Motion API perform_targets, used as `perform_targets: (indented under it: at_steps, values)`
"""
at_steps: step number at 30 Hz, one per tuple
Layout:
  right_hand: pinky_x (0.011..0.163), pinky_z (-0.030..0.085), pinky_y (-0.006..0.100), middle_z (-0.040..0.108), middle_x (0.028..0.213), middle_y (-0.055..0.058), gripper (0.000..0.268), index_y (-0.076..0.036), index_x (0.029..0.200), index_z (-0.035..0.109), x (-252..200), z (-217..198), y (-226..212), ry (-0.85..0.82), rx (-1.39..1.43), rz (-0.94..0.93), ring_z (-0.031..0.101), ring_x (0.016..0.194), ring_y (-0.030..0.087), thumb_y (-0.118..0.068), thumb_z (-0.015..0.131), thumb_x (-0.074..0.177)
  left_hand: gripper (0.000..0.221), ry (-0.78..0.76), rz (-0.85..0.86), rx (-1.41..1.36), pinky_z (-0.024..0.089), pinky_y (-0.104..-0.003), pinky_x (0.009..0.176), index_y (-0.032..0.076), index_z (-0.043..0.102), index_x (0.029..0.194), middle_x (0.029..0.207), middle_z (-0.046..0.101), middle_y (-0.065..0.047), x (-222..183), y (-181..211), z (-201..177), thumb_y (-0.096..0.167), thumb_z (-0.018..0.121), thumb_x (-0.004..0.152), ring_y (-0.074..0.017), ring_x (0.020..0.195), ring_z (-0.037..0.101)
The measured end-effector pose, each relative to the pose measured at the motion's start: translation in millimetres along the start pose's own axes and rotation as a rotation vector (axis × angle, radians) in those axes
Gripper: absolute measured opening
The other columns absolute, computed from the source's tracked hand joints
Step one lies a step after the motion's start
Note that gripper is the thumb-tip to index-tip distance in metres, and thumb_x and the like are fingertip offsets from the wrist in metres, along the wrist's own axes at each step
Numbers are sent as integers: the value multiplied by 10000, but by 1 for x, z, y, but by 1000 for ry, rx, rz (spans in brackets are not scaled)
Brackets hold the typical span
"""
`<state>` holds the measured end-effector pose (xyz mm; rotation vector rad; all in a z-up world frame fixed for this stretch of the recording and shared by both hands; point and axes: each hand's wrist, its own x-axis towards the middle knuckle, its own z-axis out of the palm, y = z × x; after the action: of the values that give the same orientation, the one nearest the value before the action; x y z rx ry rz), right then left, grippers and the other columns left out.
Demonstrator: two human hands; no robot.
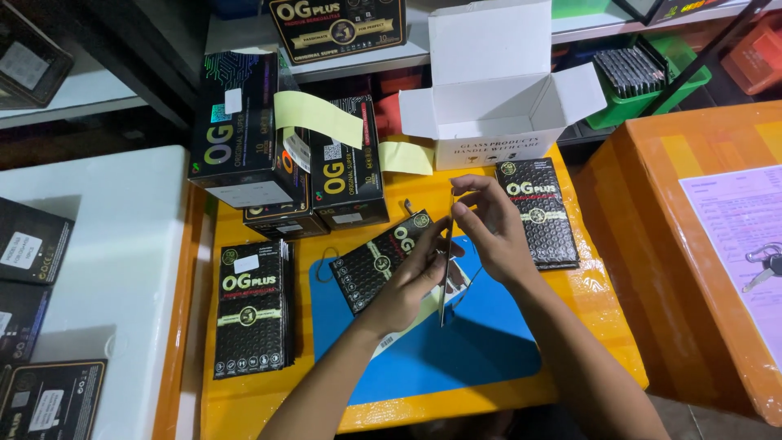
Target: The person carefully aligns and applies a protective film to a smartphone screen, uses a pen to adjust the film, and then places the phone into a protective sleeve and box.
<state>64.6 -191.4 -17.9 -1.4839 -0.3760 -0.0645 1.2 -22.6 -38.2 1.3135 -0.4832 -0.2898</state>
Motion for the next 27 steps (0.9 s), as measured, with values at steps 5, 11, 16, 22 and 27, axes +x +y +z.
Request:
perform_targets:
  at_steps: [5,11,16,22,27]
  values:
    - [822,531,408,593,1153,154,444,-37,1383,572,-3,3,5,-12,-20,2,625,981,253,-194,681,982,596,51,-6,0,544,-322,944,12,97,1620,1257,505,-140,0,2,2,221,316,1107,-177,1086,618]
    - [885,532,495,590,1246,189,619,-65,1454,512,-6,10,-9,-122,-75,-38,633,1058,317,-135,770,896,577,130,-6,36,560,-342,940,42,101,1626,1239,541,-164,1,17,1,244,286,1119,-211,1103,625]
    - [905,543,571,645,1261,236,702,-59,1415,566,-6,14,-22,-230,-159,-66,676,1079,450,-5,844,772,638,228,-35,44,574,-398,939,29,102,1622,1302,525,-253,0,7,-8,375,266,1112,-284,1131,631]
    - [967,496,553,600,1425,221,881,-90,1456,549,-7,18,-44,-395,-298,-148,648,1157,440,-278,945,691,659,359,1,-13,510,-482,1038,99,51,1622,1368,475,-250,-1,12,-10,389,309,1090,-348,1260,553]
    - [1052,409,701,480,1513,303,1073,-22,1505,438,-10,18,-55,-560,-342,-157,518,1296,567,-388,967,646,608,379,-45,67,470,-515,1075,129,74,1582,1416,430,-300,-2,33,-4,424,262,1084,-413,1306,533]
